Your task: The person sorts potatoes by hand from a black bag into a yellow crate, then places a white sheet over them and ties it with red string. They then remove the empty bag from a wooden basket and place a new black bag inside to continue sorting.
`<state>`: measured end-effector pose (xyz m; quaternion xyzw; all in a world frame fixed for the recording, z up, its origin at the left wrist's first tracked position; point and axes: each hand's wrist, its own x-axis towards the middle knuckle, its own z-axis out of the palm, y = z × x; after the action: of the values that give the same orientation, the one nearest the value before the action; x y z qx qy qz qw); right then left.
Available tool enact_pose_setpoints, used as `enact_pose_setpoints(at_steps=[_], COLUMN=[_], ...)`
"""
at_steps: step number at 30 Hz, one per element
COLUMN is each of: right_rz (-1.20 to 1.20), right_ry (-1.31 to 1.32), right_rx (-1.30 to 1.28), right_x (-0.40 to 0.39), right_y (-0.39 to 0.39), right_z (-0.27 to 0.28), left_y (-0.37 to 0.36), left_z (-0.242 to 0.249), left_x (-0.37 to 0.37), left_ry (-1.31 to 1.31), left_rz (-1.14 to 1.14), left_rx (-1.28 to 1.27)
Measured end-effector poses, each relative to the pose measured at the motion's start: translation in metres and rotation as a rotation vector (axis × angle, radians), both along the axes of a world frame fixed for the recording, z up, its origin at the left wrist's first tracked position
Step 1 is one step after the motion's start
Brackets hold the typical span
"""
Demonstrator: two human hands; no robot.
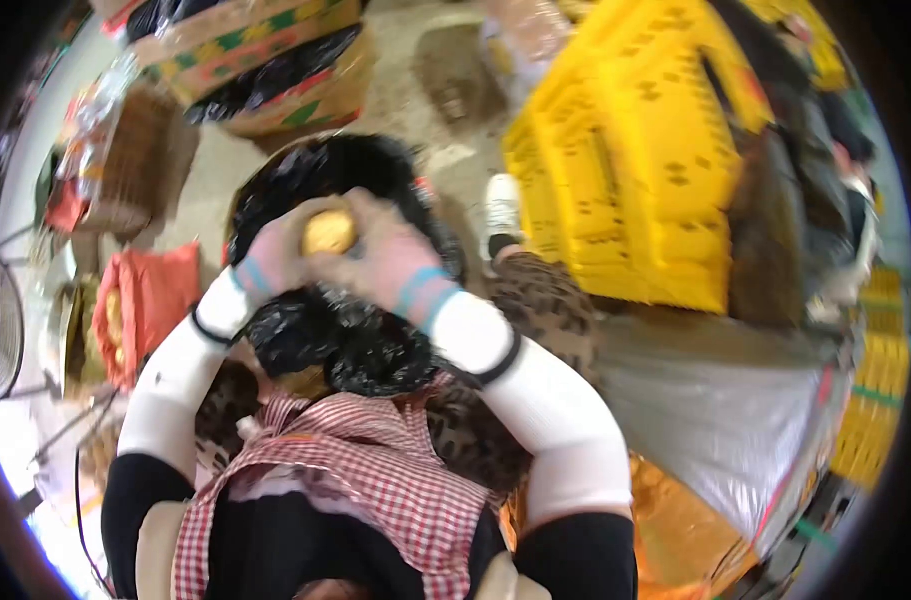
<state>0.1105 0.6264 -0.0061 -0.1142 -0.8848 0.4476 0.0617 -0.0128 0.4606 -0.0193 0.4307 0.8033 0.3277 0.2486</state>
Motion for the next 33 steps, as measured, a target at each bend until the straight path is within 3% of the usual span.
enact_pose_setpoints(at_steps=[2, 4, 5, 6, 8, 9, 10, 11, 12, 13, 14, 16, 18, 20, 22, 23, 24, 25, 26, 27, 28, 30, 32, 33], right_rz=[0.185, 0.202, 0.145, 0.101, 0.042, -0.033, -0.351, -0.525, -0.974, -1.057, -1.127, -1.256, -1.24, -1.144, -0.95, -0.794, -0.654, -0.46, -0.277, -0.145, -0.017, 0.133, 0.213, 0.202], right_ry=[-0.102, 0.058, 0.074, 0.094, 0.308, 0.518, 0.402, 0.802, 0.791, 0.872, 0.795, 0.26, -0.62, -0.383, 0.466, 0.615, 0.766, 0.708, 0.646, 0.579, 0.5, 0.467, 0.435, 0.356], right_rx=[-0.892, -0.856, -1.004, -1.172, -1.145, -0.832, -0.4, 0.38, 0.512, 1.188, 1.432, 1.028, 0.799, 1.287, 1.312, 1.237, 1.149, 0.937, 0.746, 0.461, 0.193, 0.026, -0.057, -0.174], right_x=[0.005, 0.018, 0.035, 0.052, 0.108, 0.146, 0.198, 0.222, 0.254, 0.287, 0.328, 0.39, 0.409, 0.369, 0.308, 0.265, 0.223, 0.186, 0.155, 0.126, 0.1, 0.07, 0.05, 0.046], right_y=[-0.015, -0.014, -0.002, 0.001, 0.015, 0.022, 0.027, 0.075, 0.056, 0.1, 0.136, 0.176, 0.189, 0.146, 0.114, 0.099, 0.08, 0.061, 0.043, 0.029, 0.018, 0.005, 0.011, 0.017], right_z=[-0.003, 0.027, 0.056, 0.083, 0.144, 0.179, 0.218, 0.186, 0.24, 0.254, 0.267, 0.256, 0.228, 0.215, 0.205, 0.197, 0.188, 0.181, 0.17, 0.154, 0.135, 0.1, 0.08, 0.069], left_y=[-0.017, -0.022, -0.03, -0.048, -0.053, -0.056, -0.06, -0.063, -0.063, -0.065, -0.067, -0.069, -0.06, -0.059, -0.047, -0.045, -0.038, -0.027, -0.027, -0.029, -0.023, -0.001, -0.004, 0.0], left_z=[0.016, 0.043, 0.043, 0.033, 0.019, 0.015, 0.014, 0.015, 0.02, 0.014, 0.007, 0.007, 0.003, -0.009, -0.002, -0.002, -0.01, 0.015, -0.047, -0.117, -0.127, -0.138, -0.221, -0.235], left_x=[0.028, 0.054, 0.068, 0.065, 0.079, 0.084, 0.088, 0.092, 0.099, 0.098, 0.099, 0.103, 0.107, 0.107, 0.118, 0.122, 0.123, 0.122, 0.115, 0.108, 0.095, 0.054, 0.014, -0.007], left_ry=[0.089, -0.235, -0.556, -0.44, -0.389, -0.465, -0.539, -0.605, -0.566, -0.53, -0.497, -0.498, -0.503, -0.558, -0.574, -0.49, -0.582, -0.41, -0.252, -0.507, -0.565, -0.602, -0.491, -0.442], left_rz=[0.046, 0.091, 0.215, 0.241, 0.243, 0.241, 0.258, 0.272, 0.244, 0.215, 0.188, 0.175, 0.161, 0.087, 0.041, -0.058, -0.094, -0.245, -0.43, -0.416, -0.341, -0.175, 0.19, 0.381], left_rx=[0.187, 0.467, 0.612, 0.522, 0.687, 0.666, 0.641, 0.599, 0.56, 0.535, 0.509, 0.467, 0.439, 0.303, 0.152, 0.047, -0.109, -0.342, -0.303, -0.238, -0.274, -0.484, -0.274, -0.313])
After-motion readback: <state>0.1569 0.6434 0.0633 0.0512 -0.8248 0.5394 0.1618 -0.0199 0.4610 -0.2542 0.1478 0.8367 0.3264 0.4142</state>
